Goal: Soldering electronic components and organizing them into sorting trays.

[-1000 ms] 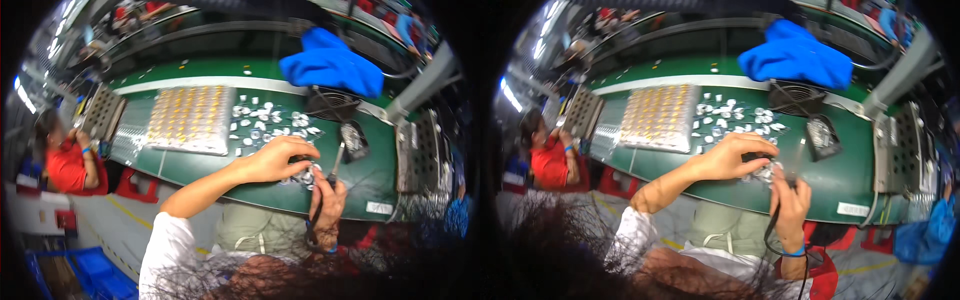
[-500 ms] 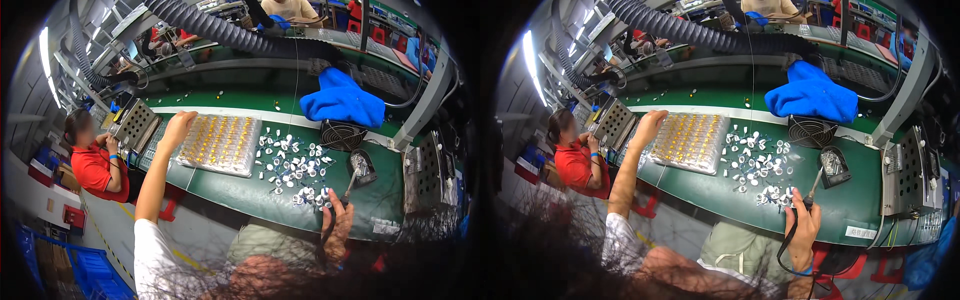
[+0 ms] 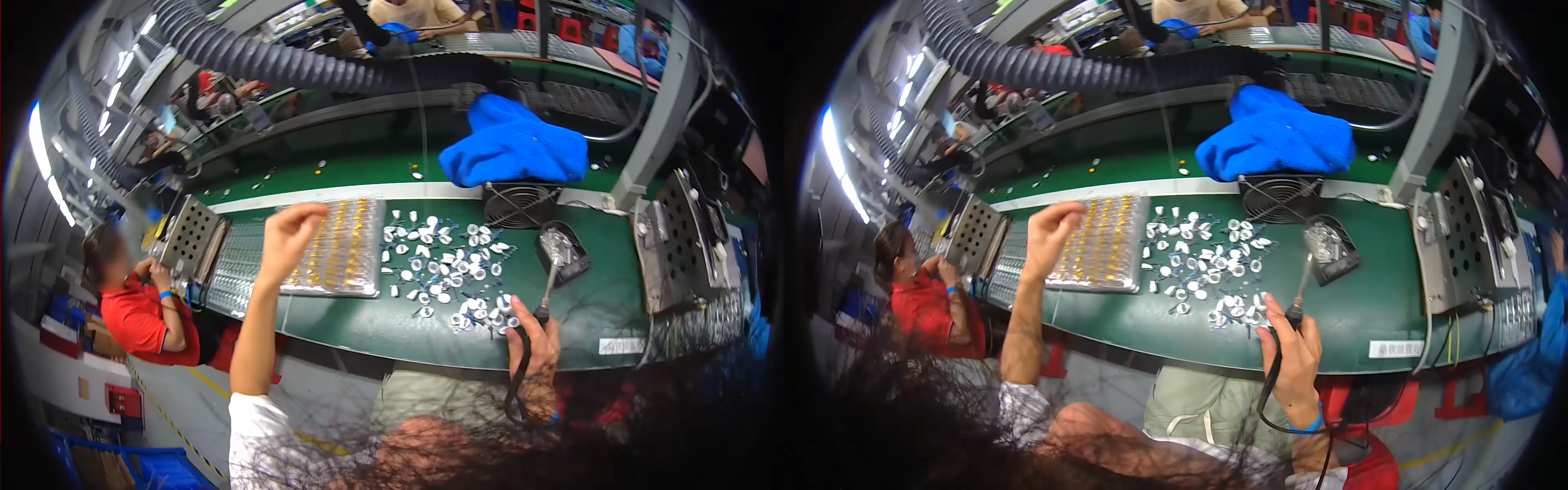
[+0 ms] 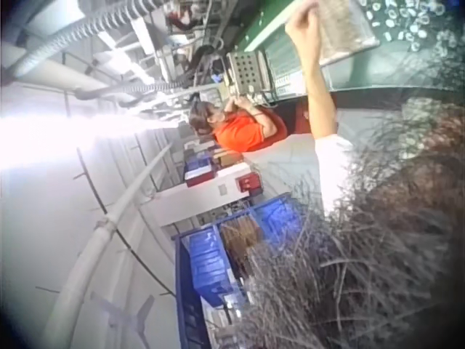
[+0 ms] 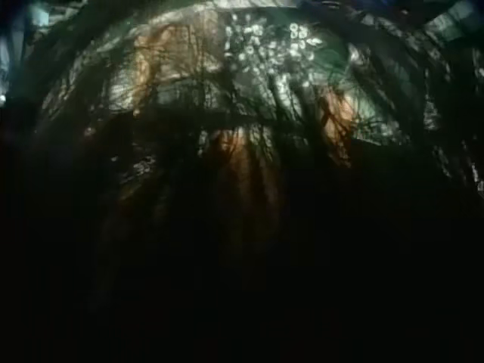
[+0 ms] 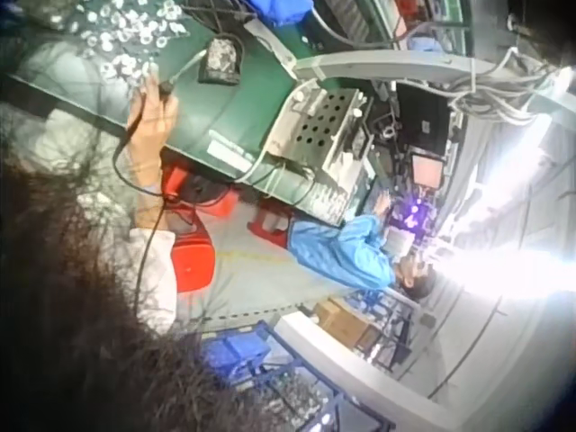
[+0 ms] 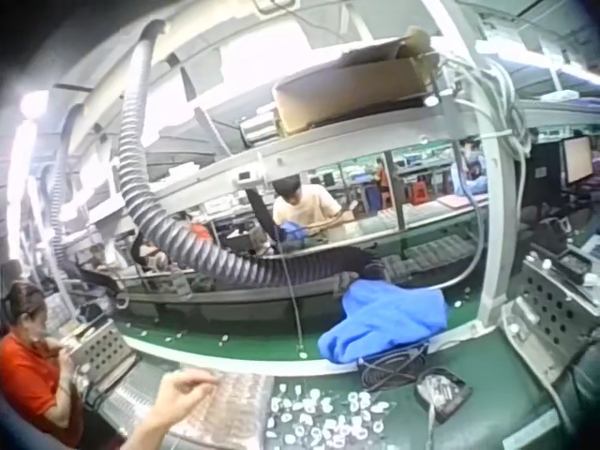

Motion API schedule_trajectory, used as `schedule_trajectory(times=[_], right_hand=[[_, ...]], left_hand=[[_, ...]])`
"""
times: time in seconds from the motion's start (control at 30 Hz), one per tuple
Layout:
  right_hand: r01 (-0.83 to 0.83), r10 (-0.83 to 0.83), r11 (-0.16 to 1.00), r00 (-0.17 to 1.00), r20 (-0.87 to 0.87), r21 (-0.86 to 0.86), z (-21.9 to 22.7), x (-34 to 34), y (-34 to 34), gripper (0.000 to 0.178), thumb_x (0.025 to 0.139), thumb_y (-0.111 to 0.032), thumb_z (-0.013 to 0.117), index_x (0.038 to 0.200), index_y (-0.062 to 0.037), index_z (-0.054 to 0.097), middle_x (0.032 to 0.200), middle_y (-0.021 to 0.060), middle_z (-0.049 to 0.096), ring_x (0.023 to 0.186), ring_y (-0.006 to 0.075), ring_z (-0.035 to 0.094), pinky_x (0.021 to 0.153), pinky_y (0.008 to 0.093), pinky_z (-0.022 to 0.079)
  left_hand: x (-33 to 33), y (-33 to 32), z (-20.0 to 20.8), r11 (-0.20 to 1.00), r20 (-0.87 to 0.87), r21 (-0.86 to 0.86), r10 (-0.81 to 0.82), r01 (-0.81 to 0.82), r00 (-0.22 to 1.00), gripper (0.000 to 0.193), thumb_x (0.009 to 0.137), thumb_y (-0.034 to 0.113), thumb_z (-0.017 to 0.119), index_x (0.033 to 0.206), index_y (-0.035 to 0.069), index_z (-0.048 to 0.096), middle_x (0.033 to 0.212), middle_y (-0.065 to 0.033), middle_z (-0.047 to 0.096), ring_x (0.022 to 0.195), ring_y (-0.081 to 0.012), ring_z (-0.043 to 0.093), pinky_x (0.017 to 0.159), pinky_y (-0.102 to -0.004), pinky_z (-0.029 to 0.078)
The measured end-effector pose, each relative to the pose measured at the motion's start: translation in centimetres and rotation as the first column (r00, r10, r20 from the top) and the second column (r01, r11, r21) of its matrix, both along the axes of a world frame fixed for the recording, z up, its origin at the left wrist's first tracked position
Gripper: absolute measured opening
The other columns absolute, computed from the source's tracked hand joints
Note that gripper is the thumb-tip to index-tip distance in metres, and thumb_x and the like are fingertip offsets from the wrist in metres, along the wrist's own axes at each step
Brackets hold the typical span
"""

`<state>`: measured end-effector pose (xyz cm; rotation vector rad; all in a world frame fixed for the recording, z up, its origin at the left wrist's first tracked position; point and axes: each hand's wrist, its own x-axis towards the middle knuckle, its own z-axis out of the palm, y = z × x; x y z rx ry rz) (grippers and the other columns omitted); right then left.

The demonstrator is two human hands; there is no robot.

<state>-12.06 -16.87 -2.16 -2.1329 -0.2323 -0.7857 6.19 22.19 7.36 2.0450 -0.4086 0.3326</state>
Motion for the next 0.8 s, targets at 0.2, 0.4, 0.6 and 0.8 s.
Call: schedule_trajectory(times=[0.2, 0.4, 0.6, 0.8], right_hand=[[-0.104, 0.111, 0.994, 0.972, 0.207, -0.047, 0.0, -0.1, -1.5, 0.06, 0.084, 0.01, 0.072, 0.14, 0.003, 0.054, 0.117, 0.0131, 0.077, 0.071, 0.0255, 0.063, 0.064, 0.0338, 0.048], [-0.068, 0.055, 0.994, 0.988, 0.146, 0.083, 0.3, -2.6, -3.6, 0.05, 0.099, -0.029, 0.072, 0.13, 0.009, 0.061, 0.081, 0.0152, 0.071, 0.072, 0.0247, 0.07, 0.063, 0.0335, 0.054], [-0.016, 0.016, 1.0, 0.987, 0.158, 0.0, 0.0, -3.1, -4.0, 0.039, 0.092, -0.02, 0.078, 0.116, 0.0077, 0.067, 0.077, 0.0132, 0.069, 0.063, 0.0266, 0.067, 0.058, 0.0345, 0.052], [0.018, -0.015, 1.0, 0.992, 0.128, -0.023, -0.8, -2.9, -3.4, 0.032, 0.079, -0.009, 0.084, 0.103, 0.0057, 0.069, 0.075, 0.0129, 0.069, 0.059, 0.0257, 0.065, 0.055, 0.0337, 0.05]], left_hand=[[-3.7, -14.0, -1.9, 0.765, -0.311, -0.583, -0.521, 0.274, 0.794, 0.018, 0.089, -0.008, 0.072, 0.107, -0.007, 0.073, 0.108, -0.0182, 0.075, 0.095, -0.0212, 0.074, 0.087, -0.0335, 0.061], [-3.8, -19.7, -2.7, 0.724, -0.309, -0.555, -0.637, 0.41, 0.706, 0.017, 0.093, -0.005, 0.072, 0.11, -0.006, 0.072, 0.109, -0.017, 0.075, 0.094, -0.0201, 0.074, 0.086, -0.0315, 0.062], [-4.6, -21.5, -5.6, 0.781, -0.244, -0.324, -0.614, 0.533, 0.751, 0.016, 0.095, 0.0, 0.071, 0.109, -0.003, 0.075, 0.11, -0.0132, 0.075, 0.103, -0.0187, 0.071, 0.092, -0.0309, 0.056], [-5.0, -21.6, -6.5, 0.791, -0.236, -0.165, -0.612, 0.589, 0.755, 0.015, 0.095, 0.003, 0.071, 0.109, -0.002, 0.076, 0.11, -0.0133, 0.076, 0.098, -0.0195, 0.073, 0.087, -0.0308, 0.058]])
